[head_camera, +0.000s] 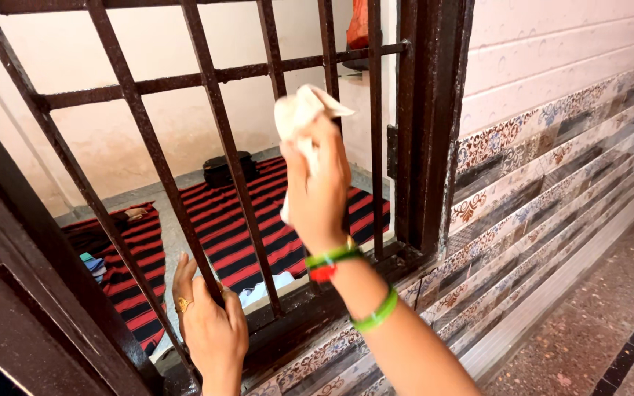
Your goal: The person cleans metal window bars by wiping the vertical rods and horizontal frame with a white cloth.
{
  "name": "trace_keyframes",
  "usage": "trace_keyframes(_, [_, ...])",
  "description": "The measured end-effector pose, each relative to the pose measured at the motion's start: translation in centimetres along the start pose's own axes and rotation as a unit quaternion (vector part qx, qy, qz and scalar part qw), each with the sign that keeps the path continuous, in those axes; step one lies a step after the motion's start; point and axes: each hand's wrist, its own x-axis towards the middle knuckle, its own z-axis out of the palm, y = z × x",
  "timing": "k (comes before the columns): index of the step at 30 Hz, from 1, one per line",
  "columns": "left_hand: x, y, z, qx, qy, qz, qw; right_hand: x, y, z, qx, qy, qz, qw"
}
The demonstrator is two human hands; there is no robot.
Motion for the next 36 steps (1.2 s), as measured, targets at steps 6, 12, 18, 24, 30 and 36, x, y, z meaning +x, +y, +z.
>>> trace_keyframes(6, [0.0, 0.0, 0.3, -0.016, 0.019, 0.012, 1.000, 0.9, 0.1, 1.2, 0.054, -0.091, 0.259, 0.960])
trace_keyframes(12, [0.1, -0.1, 0.4, -0.039, -0.005, -0.028, 0.999, -3.2, 0.5, 0.1, 0.036, -0.087, 0.240, 0.966])
trace_keyframes(18, [0.1, 0.1, 0.3, -0.021, -0.092, -0.189, 0.978, -7.9, 0.9, -2.0, 0.064, -0.112, 0.300, 0.945])
trace_keyframes(24, [-0.3, -0.5, 0.5, -0.048, -0.032, -0.074, 0.996, -13.3, 1.5, -4.3, 0.060, -0.139, 0.316, 0.937])
trace_keyframes(30, [-0.5, -0.8, 0.7, -0.094, -0.045, -0.118, 0.987, -14.7, 1.4, -5.3, 0.051, -0.146, 0.307, 0.939])
trace_keyframes(36, [-0.5, -0.3, 0.5, -0.071, -0.069, -0.167, 0.981, -17.3, 2.2, -6.6, 0.031, -0.169, 0.277, 0.945])
